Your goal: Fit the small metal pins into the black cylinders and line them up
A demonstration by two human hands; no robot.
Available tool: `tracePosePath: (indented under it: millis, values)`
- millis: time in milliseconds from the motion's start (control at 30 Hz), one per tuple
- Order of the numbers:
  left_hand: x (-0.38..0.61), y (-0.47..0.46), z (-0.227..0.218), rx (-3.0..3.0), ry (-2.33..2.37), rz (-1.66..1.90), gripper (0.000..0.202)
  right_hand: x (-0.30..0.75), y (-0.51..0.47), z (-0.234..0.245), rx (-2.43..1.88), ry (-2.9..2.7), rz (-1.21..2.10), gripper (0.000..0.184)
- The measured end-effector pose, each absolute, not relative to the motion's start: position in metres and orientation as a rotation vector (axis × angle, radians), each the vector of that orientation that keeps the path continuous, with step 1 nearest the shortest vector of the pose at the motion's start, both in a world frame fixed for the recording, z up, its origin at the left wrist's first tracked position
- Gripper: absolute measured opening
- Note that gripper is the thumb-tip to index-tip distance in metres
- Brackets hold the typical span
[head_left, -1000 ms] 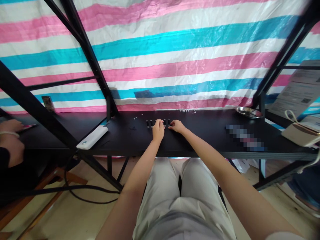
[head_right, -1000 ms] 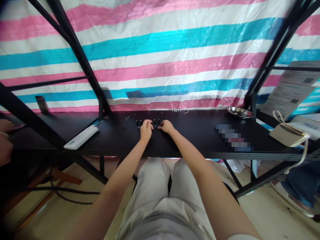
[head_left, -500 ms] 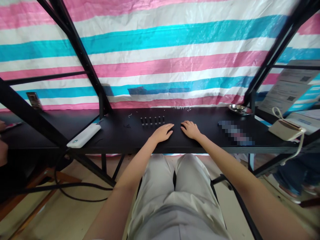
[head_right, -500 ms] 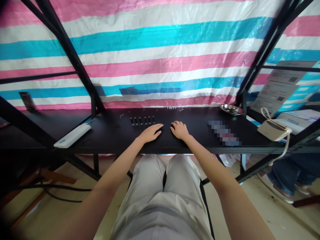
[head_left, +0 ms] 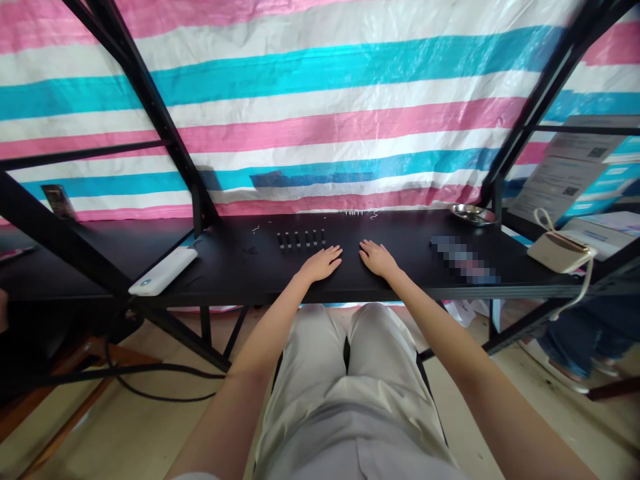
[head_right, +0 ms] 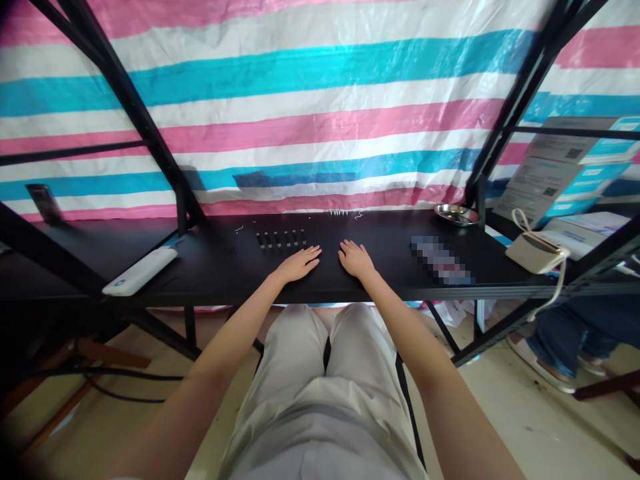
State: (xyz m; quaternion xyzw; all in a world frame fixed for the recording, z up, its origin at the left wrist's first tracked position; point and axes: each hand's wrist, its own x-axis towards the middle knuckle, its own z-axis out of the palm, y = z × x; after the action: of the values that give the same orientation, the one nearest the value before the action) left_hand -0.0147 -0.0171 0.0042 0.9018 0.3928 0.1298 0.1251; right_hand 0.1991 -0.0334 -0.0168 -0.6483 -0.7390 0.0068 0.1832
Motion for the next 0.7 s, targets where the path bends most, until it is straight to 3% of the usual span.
tracePosePath:
  millis: [700]
  values:
    - [-0.0168, -0.0152, 0.0010, 2.600, 1.128, 0.485, 0.044, 0.1989, -0.0344, -0.0173, -1.791, -2.071, -0.069, 0.040]
